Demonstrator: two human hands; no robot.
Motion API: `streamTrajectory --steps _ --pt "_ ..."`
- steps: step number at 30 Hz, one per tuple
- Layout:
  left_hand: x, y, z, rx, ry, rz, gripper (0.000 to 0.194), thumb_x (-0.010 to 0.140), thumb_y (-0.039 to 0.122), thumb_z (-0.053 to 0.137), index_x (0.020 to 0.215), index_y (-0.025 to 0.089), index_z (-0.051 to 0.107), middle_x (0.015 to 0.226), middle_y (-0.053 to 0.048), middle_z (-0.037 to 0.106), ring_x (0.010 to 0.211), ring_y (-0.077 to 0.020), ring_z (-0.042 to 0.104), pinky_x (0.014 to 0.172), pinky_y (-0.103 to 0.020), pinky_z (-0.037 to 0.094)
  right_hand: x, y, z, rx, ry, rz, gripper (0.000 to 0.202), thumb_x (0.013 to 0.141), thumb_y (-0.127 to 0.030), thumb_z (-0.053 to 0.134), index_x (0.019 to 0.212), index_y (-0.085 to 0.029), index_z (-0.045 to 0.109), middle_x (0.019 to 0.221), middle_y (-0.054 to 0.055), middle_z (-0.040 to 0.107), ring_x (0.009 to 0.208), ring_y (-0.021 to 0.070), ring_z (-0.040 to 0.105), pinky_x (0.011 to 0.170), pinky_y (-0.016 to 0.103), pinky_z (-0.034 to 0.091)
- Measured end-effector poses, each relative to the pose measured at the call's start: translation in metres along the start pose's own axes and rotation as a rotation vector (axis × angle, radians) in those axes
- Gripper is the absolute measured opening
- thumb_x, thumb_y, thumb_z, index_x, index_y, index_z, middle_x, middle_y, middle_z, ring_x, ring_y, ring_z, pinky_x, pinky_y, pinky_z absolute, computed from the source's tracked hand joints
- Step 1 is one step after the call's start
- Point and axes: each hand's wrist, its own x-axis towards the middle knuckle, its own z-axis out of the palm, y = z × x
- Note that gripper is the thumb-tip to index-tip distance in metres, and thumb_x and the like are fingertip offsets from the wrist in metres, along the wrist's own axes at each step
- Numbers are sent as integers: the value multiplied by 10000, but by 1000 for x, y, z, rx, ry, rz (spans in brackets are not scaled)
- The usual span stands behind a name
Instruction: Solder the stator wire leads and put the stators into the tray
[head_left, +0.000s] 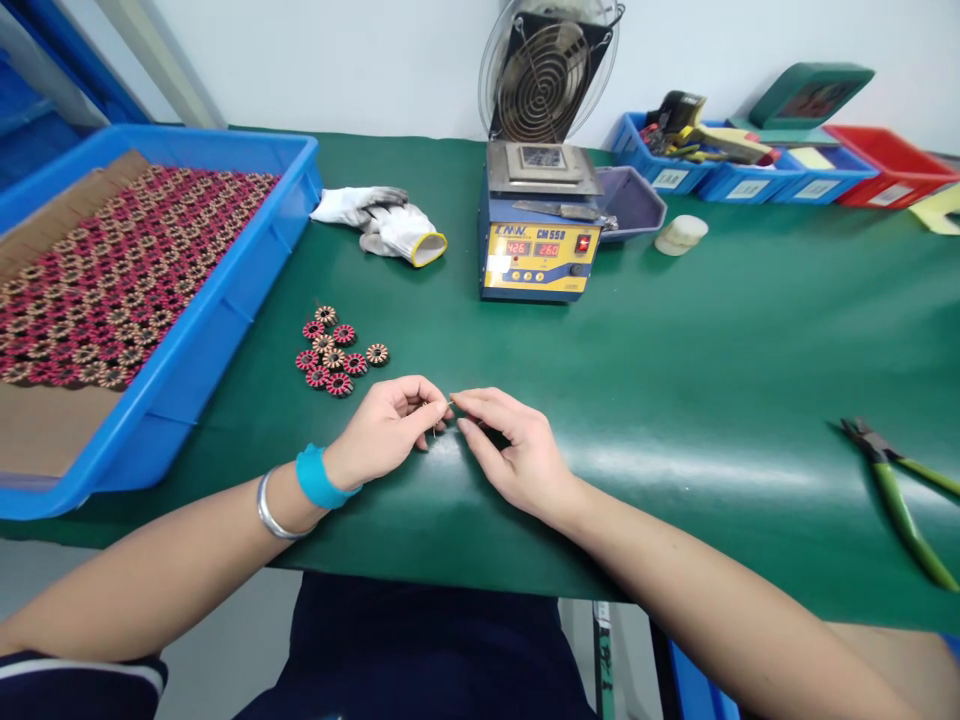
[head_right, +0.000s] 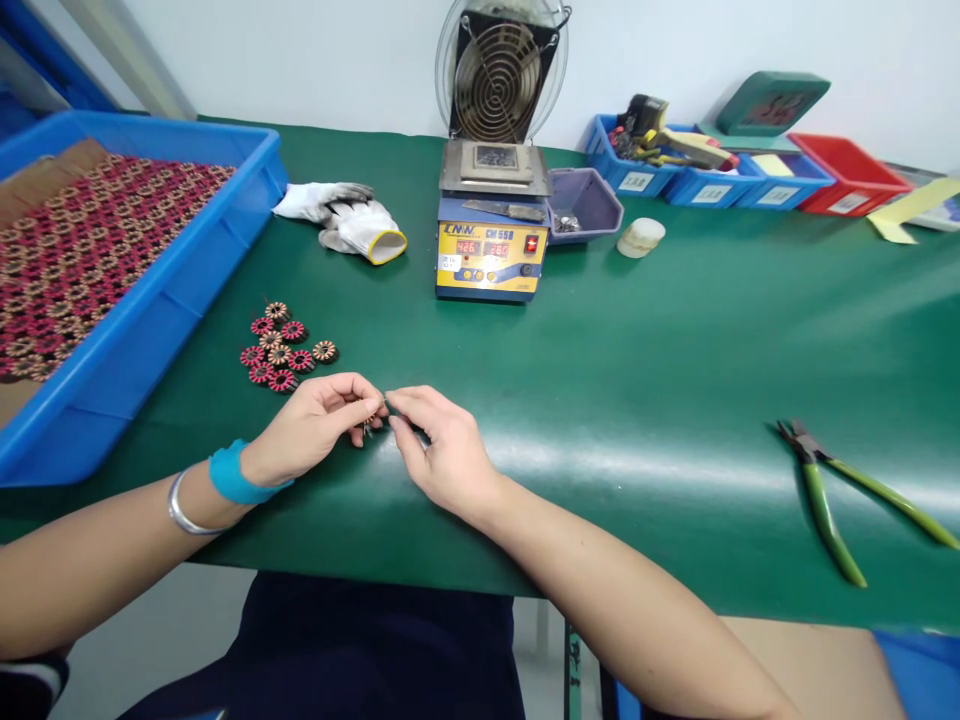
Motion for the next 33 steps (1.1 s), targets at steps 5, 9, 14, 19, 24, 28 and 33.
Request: streamTrajectory --steps 5,9,14,19,24,28,33 --pt "0 0 0 14 -11 7 209 717 324 641 670 136 562 642 -13 589 504 -74 493 429 -170 431 0 1 -1 -10 5 -10 219 888 -145 513 1059 -142 650 1022 105 680 930 154 648 818 299 551" --pt "0 0 0 17 -16 4 201 711 314 625 658 133 554 633 -9 586 512 -74 496 426 -162 422 -1 1 -1 -11 9 -37 223 888 -143 515 1063 -144 651 1015 101 677 907 149 651 806 286 552" --pt "-1 0 -1 26 -52 -6 166 707 286 597 657 137 545 609 1 574 540 -83 521 436 -157 419 0 -2 -2 -3 6 -52 214 886 -141 525 1040 -181 667 1005 83 673 918 149 647 816 286 546" --pt "-1 0 -2 41 -83 -22 159 709 280 591 656 134 556 603 -1 580 534 -81 525 439 -156 411 0 -3 -2 7 -11 -29 207 882 -141 526 1042 -168 655 958 77 668 839 136 641 758 273 545" --pt "-2 3 -3 9 -94 -61 157 684 274 610 641 128 571 593 0 590 501 -67 511 430 -152 396 0 0 -4 -52 -24 -68 108 864 -140 556 931 -143 640 817 56 665 727 121 623 671 245 532" --pt "-2 6 -3 -60 -142 -153 153 651 266 628 627 126 571 580 1 596 457 -57 491 413 -152 391 4 2 -10 -221 -28 -294 170 881 -94 506 988 -143 629 931 87 672 822 145 615 719 278 525" --pt "-2 7 -3 -116 -205 -236 145 611 248 644 603 126 565 581 -12 602 467 -71 505 402 -156 397 8 2 -19 -449 -115 -465 174 902 -102 481 936 -138 647 894 68 684 740 148 572 626 287 465"
